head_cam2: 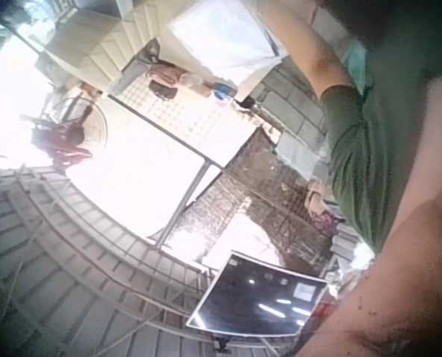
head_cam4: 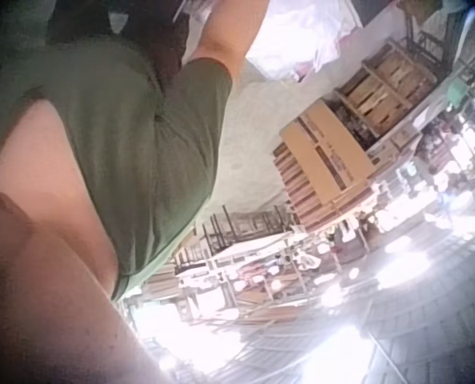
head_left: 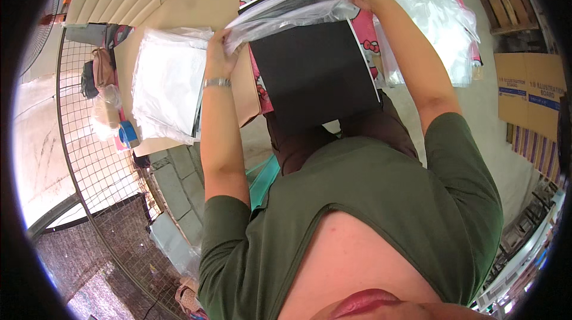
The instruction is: The person puts black rectangular boards into individual plastic bags and stacks them on a table.
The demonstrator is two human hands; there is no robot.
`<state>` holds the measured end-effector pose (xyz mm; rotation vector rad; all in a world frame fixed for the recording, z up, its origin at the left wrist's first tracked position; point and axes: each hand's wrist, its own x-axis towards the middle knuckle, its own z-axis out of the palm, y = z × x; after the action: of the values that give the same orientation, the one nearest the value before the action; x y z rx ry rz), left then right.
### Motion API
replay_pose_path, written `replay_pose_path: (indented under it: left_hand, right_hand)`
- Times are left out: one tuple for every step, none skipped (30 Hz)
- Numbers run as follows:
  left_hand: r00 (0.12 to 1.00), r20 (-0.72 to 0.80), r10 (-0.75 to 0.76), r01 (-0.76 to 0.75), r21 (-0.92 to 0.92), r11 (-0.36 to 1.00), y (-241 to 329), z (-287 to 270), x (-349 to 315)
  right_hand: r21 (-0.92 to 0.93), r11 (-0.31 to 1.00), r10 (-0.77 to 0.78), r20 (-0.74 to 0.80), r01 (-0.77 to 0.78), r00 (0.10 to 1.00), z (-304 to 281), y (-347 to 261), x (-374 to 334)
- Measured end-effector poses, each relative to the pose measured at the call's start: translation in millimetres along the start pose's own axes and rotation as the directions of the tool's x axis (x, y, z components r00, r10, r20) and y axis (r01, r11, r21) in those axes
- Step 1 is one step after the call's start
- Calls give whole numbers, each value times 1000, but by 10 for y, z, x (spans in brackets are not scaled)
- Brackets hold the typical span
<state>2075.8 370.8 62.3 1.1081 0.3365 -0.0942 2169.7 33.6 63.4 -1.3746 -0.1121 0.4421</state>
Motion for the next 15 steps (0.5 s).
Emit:
replay_pose_path:
  left_hand:
    - [986, -144, -83, 94, 76, 993, -10, 11, 233]
    - [976, -219, 6, 61, 298, 953, -34, -8, 412]
    - [956, -273, 104, 50, 504, 862, -62, -24, 536]
    - [950, -295, 98, 101, 592, 799, -98, 31, 627]
    - [949, -303, 92, 145, 674, 725, -133, 147, 717]
    - [946, -311, 90, 184, 746, 640, -165, 250, 786]
    - [943, -311, 116, 175, 762, 623, -182, 237, 833]
    - [941, -317, 120, 176, 759, 626, -184, 209, 866]
    - [938, -324, 125, 178, 756, 630, -180, 171, 884]
    - [933, -336, 128, 184, 752, 633, -169, 135, 867]
    - [921, -354, 164, 170, 742, 649, -155, 97, 843]
    - [905, -374, 201, 155, 731, 664, -134, 50, 807]
    - [889, -392, 237, 137, 721, 679, -84, 32, 748]
    - [895, -375, 244, 118, 724, 680, -5, 180, 713]
    - [899, -358, 251, 99, 726, 680, 105, 313, 672]
  right_hand:
    - [-269, 963, -24, -144, -16, 989, 20, 59, 183]
    - [-538, 843, -147, -175, 31, 974, 85, 96, 320]
    - [-761, 647, -273, -170, 50, 947, 153, 131, 425]
    - [-919, 393, -389, -138, 29, 911, 143, 188, 503]
    - [-934, 358, -373, -158, -15, 914, 55, 273, 574]
    - [-945, 321, -359, -178, -58, 916, -24, 357, 637]
    - [-954, 287, -342, -183, -84, 921, 5, 374, 681]
    - [-958, 271, -357, -186, -89, 915, 23, 384, 710]
    - [-962, 255, -372, -188, -94, 909, 49, 396, 730]
    - [-966, 241, -383, -186, -97, 905, 122, 390, 718]
    - [-978, 191, -378, -149, -80, 914, 191, 364, 712]
    - [-988, 141, -372, -108, -59, 922, 257, 317, 716]
    - [-995, 89, -366, -68, -38, 928, 320, 254, 710]
    - [-989, 125, -378, -123, -81, 918, 196, 202, 758]
    - [-980, 161, -388, -175, -120, 905, 77, 109, 836]
